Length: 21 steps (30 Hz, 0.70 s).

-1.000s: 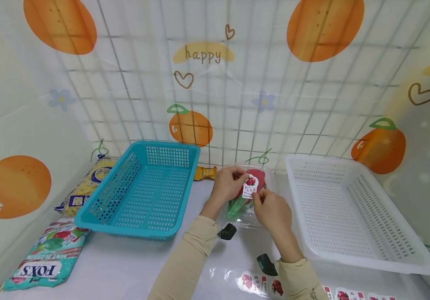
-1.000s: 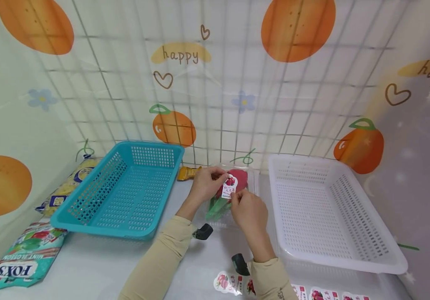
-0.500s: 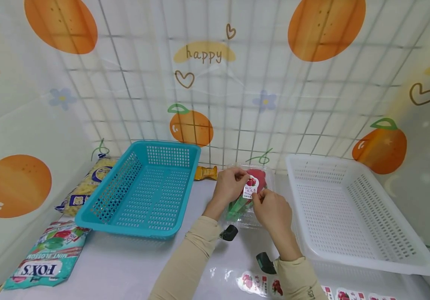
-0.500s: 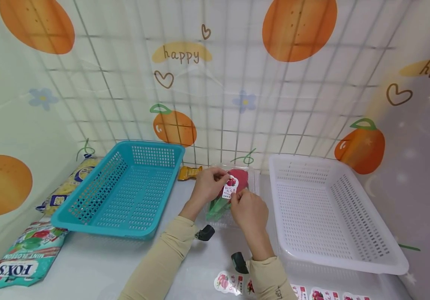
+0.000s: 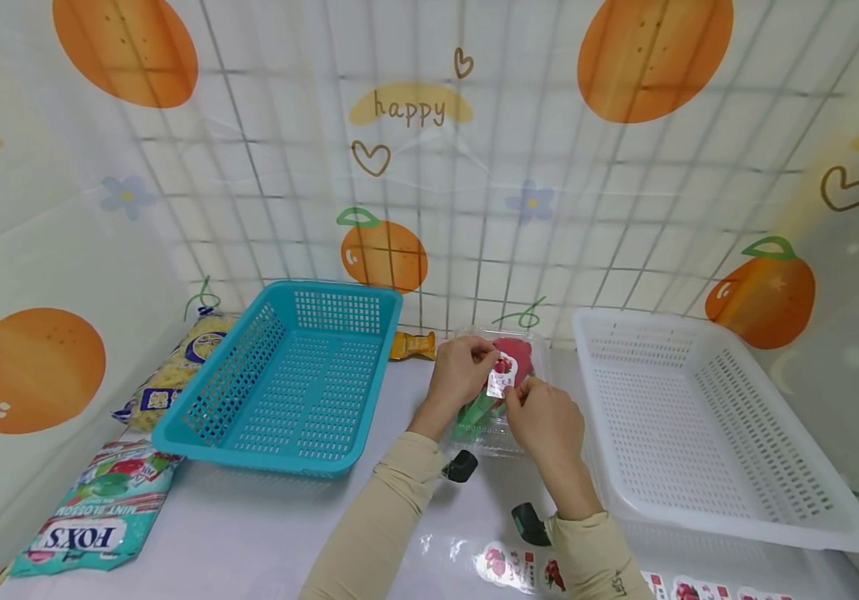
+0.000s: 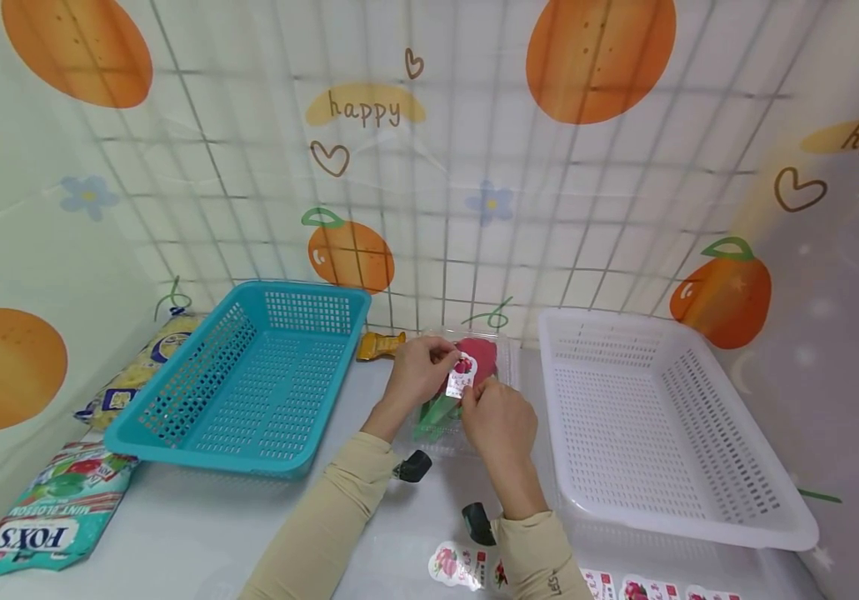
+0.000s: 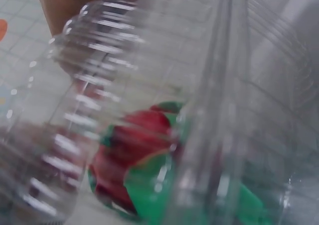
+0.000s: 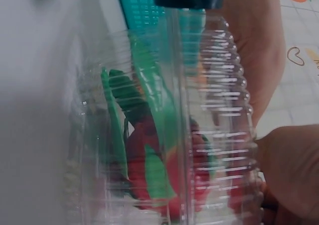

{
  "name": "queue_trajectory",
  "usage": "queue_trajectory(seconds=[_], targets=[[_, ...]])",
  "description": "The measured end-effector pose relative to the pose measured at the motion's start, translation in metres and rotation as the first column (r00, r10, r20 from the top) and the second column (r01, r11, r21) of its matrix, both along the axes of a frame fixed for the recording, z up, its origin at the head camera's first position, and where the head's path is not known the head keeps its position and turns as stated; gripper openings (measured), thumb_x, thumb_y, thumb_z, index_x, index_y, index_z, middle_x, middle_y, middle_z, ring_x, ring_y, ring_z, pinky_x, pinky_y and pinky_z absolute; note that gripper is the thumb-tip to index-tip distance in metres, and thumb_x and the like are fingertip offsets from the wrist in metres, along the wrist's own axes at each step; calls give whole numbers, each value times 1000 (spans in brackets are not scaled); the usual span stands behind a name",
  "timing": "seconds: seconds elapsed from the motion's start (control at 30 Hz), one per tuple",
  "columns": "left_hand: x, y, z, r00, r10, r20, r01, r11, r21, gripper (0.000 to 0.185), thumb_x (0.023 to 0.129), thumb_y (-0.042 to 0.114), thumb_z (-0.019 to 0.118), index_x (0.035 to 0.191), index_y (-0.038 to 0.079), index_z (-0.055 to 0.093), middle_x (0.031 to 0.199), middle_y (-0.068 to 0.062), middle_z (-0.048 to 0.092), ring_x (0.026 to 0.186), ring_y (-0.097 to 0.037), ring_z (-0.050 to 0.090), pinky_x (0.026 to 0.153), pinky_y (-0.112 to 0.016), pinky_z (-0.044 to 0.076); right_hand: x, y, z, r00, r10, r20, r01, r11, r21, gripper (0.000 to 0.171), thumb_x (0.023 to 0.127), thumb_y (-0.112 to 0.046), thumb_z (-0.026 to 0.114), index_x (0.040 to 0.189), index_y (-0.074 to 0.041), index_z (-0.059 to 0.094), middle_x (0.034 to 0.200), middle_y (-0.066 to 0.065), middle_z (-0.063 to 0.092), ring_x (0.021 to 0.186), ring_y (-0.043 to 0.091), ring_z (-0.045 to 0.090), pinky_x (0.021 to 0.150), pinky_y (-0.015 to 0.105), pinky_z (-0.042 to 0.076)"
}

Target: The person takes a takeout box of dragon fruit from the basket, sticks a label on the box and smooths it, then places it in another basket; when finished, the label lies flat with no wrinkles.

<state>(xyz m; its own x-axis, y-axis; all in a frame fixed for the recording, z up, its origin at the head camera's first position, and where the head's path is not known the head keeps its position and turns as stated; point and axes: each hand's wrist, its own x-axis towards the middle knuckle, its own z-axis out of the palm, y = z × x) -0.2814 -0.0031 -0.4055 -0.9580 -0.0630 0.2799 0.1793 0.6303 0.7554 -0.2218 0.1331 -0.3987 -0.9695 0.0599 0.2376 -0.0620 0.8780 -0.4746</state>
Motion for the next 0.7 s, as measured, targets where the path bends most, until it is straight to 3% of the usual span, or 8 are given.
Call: queue_trajectory(seconds=[0.33, 0.7], targets=[[0, 1, -1, 1000, 10, 4, -10, 999, -34, 16, 95, 27, 73, 101, 14, 80, 88, 1, 76, 75, -10, 59, 67, -18, 51, -1, -1, -2, 1000, -7, -14, 7, 1000, 9, 28, 94, -31, 63, 73, -13, 66, 66, 7, 66, 59, 25, 60, 46, 35, 38], [-1, 1, -1, 999, 13, -32, -14, 999, -50, 14, 95, 23, 73, 99, 12, 80, 82, 1, 74, 72, -9, 57, 65, -20, 48, -2, -1, -4, 999, -17, -34, 17, 1000, 7, 28, 94, -31, 63, 74, -13, 68, 68, 7, 67, 60, 26, 61, 46, 36, 38]])
